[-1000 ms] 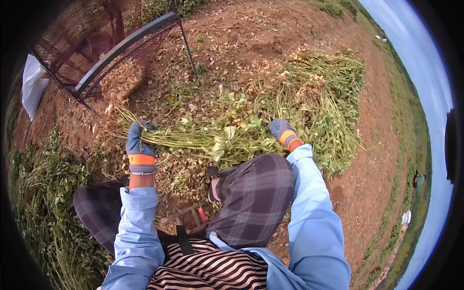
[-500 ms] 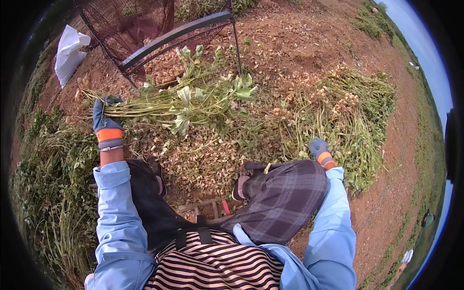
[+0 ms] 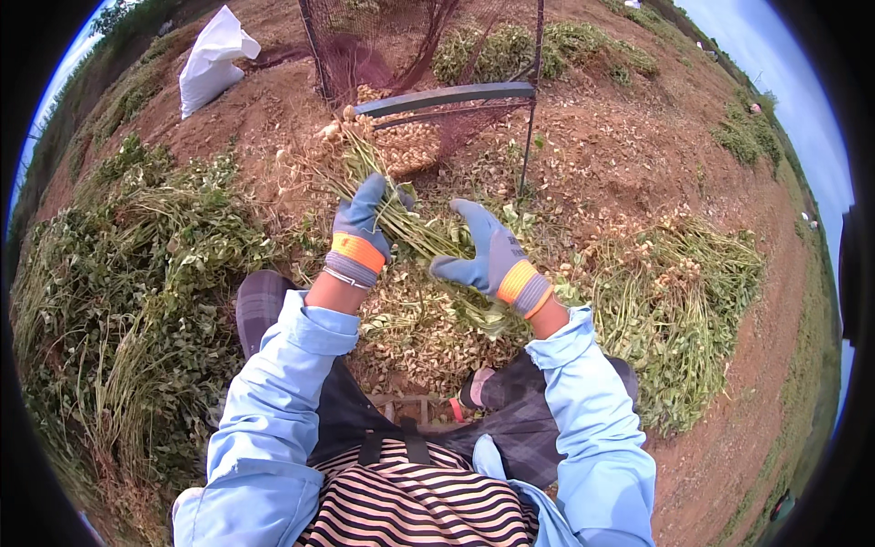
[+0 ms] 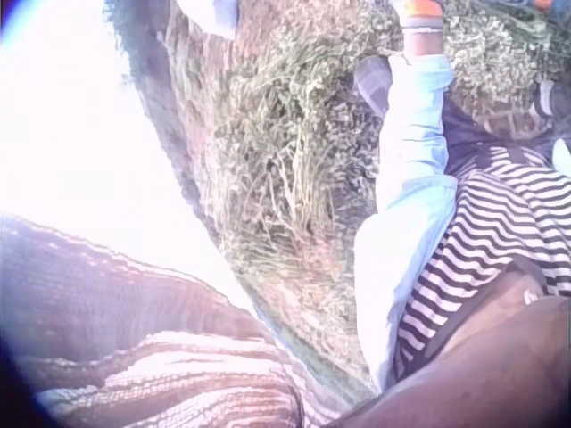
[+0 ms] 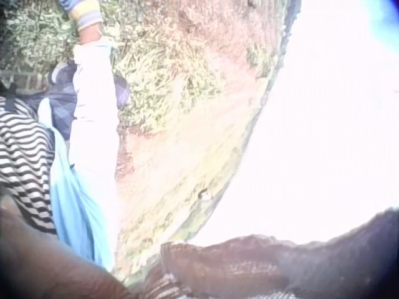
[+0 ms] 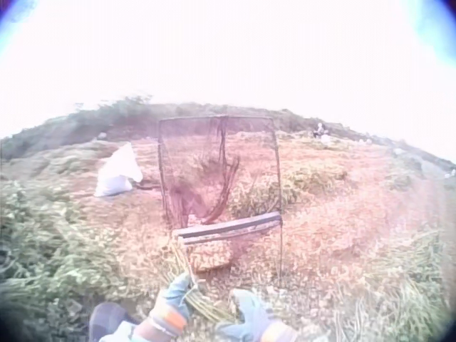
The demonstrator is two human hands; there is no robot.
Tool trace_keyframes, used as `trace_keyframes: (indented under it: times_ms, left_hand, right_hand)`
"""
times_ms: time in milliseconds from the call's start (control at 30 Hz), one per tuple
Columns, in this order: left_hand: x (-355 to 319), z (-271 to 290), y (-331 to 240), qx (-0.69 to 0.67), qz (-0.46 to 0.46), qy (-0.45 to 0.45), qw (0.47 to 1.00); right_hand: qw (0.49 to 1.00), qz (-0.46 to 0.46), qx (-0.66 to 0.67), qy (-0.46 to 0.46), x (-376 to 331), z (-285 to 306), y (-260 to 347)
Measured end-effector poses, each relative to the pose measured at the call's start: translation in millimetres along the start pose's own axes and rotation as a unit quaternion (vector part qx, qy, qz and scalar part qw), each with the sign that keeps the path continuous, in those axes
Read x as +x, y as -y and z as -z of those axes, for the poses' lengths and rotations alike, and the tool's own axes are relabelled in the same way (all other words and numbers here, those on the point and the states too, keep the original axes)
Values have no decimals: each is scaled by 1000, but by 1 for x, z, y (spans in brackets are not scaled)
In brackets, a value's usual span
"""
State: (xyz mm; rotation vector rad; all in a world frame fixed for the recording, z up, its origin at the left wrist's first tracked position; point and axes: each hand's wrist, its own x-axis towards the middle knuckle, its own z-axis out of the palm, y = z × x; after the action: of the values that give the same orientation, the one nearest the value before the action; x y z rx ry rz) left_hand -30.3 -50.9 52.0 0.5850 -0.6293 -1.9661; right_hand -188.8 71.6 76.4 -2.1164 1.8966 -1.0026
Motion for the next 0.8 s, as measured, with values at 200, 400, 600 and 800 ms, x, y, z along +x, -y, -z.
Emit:
trace_keyframes:
  times_ms: [200,400,600,800]
  left_hand:
    - [-19,-1,6,23,-37,-73,996]
    - [-31,8,-4,199,67,37,977]
    - [-45,9,-14,331,17,172,928]
    - [-24,47,-14,297,-81,35,951]
  right_hand:
    - [885,-233,404,0,-18,-117,39]
    - [815,-284,505,-30,-42,-123,29]
    - [780,-330,531,-38,-32,-85,11]
    - [726,-318,604,-78,-23,-61,8]
